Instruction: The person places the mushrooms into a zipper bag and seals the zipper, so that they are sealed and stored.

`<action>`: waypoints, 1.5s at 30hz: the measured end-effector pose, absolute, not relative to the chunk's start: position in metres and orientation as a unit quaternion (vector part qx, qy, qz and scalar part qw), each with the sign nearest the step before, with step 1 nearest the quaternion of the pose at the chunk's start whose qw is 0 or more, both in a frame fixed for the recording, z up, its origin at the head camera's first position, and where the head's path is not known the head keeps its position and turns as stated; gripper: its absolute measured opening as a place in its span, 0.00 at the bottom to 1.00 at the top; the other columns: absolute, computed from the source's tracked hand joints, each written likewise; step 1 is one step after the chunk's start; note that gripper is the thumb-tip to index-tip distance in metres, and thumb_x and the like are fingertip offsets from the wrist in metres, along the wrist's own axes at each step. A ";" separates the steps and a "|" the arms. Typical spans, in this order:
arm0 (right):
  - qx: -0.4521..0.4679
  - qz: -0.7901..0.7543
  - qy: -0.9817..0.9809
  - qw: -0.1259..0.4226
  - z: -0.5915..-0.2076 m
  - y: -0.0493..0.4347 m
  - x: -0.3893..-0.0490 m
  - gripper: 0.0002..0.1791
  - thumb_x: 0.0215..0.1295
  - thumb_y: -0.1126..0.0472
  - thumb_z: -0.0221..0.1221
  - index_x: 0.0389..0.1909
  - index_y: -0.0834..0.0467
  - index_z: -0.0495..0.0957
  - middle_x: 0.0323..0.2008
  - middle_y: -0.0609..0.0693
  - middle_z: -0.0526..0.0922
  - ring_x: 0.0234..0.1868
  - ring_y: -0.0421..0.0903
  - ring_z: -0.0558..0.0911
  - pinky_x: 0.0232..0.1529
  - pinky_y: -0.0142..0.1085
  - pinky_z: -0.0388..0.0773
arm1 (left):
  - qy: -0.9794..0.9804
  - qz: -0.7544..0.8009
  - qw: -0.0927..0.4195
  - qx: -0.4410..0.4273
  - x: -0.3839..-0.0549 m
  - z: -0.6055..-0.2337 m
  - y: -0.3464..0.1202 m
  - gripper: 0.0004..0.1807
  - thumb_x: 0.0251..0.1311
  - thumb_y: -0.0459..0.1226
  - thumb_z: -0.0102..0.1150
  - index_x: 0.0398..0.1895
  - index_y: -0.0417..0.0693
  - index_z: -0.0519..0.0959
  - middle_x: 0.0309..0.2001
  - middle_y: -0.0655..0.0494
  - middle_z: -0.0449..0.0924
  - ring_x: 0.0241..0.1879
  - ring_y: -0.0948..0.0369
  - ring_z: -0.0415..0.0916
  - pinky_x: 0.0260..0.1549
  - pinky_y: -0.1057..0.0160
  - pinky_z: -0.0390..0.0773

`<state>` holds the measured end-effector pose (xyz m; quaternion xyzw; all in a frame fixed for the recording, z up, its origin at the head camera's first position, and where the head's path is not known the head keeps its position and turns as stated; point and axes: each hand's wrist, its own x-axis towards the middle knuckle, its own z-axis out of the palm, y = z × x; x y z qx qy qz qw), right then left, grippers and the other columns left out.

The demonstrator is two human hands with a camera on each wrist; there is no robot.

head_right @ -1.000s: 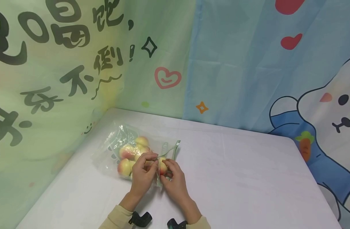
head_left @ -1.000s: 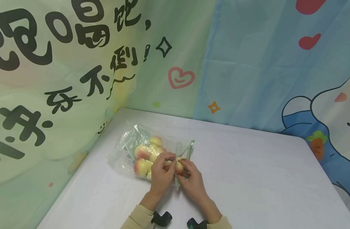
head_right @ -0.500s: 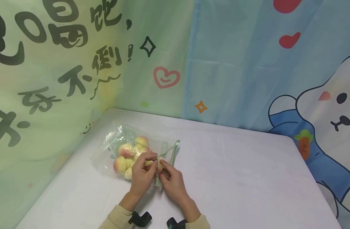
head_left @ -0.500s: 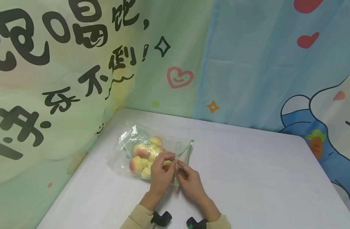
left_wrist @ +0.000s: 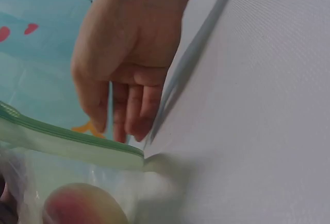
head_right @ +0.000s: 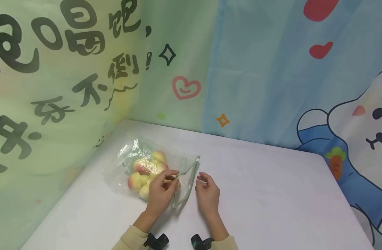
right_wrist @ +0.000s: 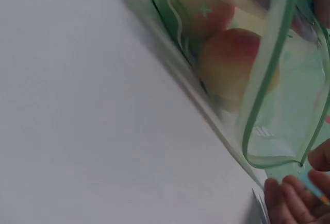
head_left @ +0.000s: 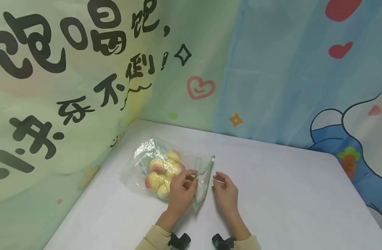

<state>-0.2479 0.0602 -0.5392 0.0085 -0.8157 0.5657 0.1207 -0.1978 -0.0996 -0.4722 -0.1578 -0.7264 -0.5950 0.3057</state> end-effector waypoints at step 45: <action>-0.073 0.616 -0.780 -0.082 -0.500 0.063 -0.328 0.24 0.68 0.49 0.59 0.52 0.66 0.80 0.41 0.54 0.83 0.30 0.37 0.79 0.32 0.26 0.80 | -0.949 -0.272 -0.008 -0.158 -0.286 -0.431 -0.119 0.19 0.68 0.48 0.55 0.56 0.49 0.80 0.43 0.55 0.85 0.41 0.58 0.82 0.39 0.59 0.81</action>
